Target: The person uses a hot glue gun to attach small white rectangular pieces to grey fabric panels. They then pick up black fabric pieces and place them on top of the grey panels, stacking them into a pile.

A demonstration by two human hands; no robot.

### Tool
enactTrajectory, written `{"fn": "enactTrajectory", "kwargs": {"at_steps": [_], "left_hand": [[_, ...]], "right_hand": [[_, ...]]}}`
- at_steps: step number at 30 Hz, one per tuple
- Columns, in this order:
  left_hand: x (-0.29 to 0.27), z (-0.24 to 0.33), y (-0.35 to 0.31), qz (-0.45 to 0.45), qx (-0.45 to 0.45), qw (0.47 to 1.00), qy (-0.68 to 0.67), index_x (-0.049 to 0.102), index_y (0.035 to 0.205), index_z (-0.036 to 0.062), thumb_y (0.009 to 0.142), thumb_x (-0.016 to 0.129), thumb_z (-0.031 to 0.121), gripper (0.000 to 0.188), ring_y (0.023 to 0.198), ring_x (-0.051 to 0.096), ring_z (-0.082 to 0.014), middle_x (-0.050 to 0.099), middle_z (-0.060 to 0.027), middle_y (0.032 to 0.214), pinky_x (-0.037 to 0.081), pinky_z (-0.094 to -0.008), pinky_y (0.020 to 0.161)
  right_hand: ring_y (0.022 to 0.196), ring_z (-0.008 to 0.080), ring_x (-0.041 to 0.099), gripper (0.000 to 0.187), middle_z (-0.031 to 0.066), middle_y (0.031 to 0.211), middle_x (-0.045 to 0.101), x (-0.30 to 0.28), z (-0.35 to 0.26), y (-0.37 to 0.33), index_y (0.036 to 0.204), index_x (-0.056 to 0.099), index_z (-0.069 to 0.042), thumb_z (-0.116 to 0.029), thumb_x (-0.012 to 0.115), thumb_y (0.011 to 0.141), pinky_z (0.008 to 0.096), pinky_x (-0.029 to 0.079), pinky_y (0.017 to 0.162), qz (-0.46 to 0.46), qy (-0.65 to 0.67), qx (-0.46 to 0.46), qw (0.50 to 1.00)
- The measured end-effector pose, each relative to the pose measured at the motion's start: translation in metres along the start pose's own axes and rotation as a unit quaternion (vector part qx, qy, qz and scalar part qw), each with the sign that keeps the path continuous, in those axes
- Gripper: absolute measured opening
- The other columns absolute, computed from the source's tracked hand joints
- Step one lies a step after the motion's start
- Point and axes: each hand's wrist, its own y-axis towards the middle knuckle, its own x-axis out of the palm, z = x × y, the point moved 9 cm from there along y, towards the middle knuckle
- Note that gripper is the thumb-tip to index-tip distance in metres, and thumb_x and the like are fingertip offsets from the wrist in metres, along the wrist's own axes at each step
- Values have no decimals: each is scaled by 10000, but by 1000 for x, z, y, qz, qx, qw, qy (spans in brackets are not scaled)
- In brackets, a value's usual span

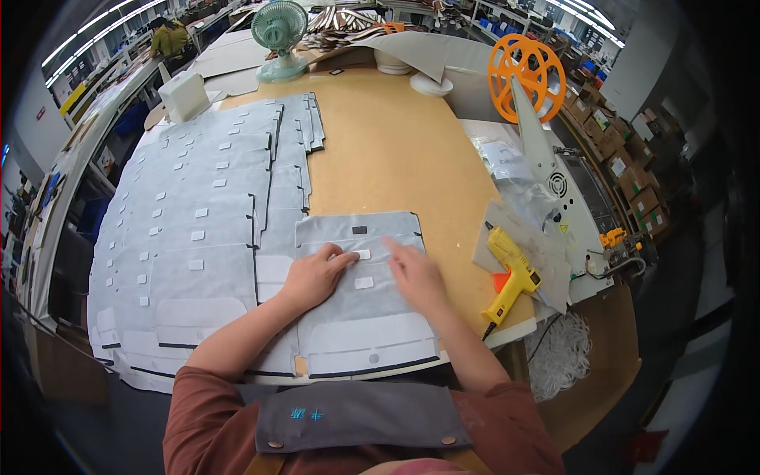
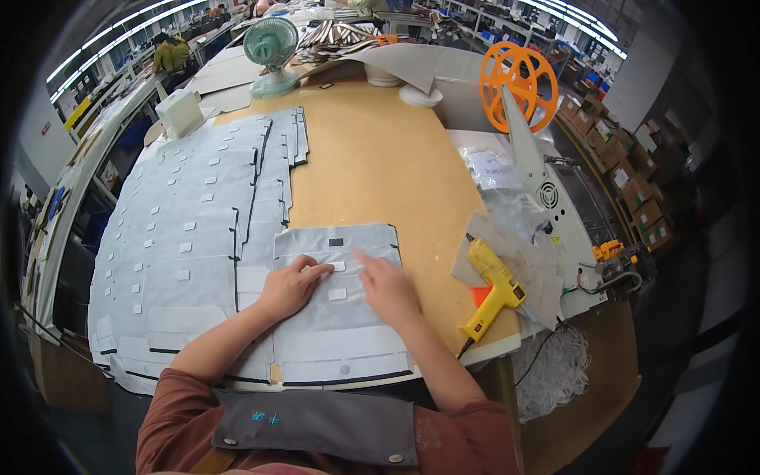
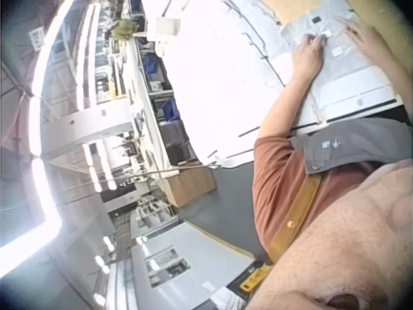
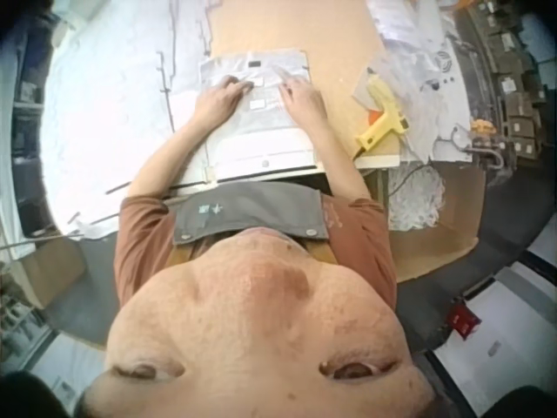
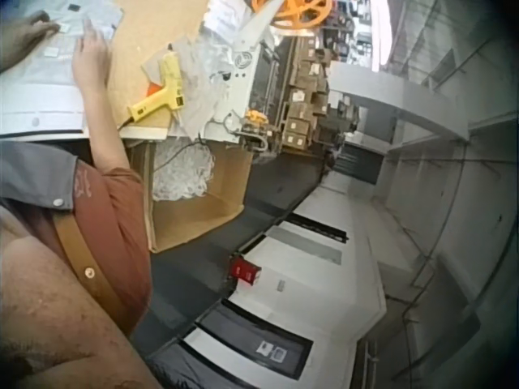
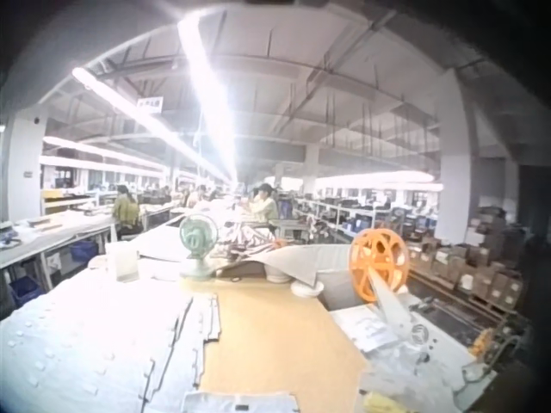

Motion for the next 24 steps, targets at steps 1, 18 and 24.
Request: {"fn": "enactTrajectory", "kwargs": {"at_steps": [1,18,24], "left_hand": [[-1,-1,-2,13,-3,1000,2,627,1243,227,939,604,179,309,701,666,-268,623,-27,1043,536,-390,571],[-20,60,-26,44,84,994,-45,573,1264,150,929,607,130,337,761,674,-270,623,-49,1132,554,-377,594],[-14,92,-59,52,67,975,-204,617,1210,148,909,644,126,303,820,690,-286,669,-72,1137,566,-379,682]], "right_hand": [[893,325,625,300,112,946,643,-21,4,-5,1213,657,-131,-156,610,918,451,488,812,53,-22,3,998],[966,399,682,751,275,990,700,-171,161,-128,1091,626,69,-545,791,692,452,529,880,140,-217,406,877],[768,274,706,475,130,921,684,-148,200,-134,1175,600,-4,-270,756,813,386,569,662,223,233,372,870]]}}
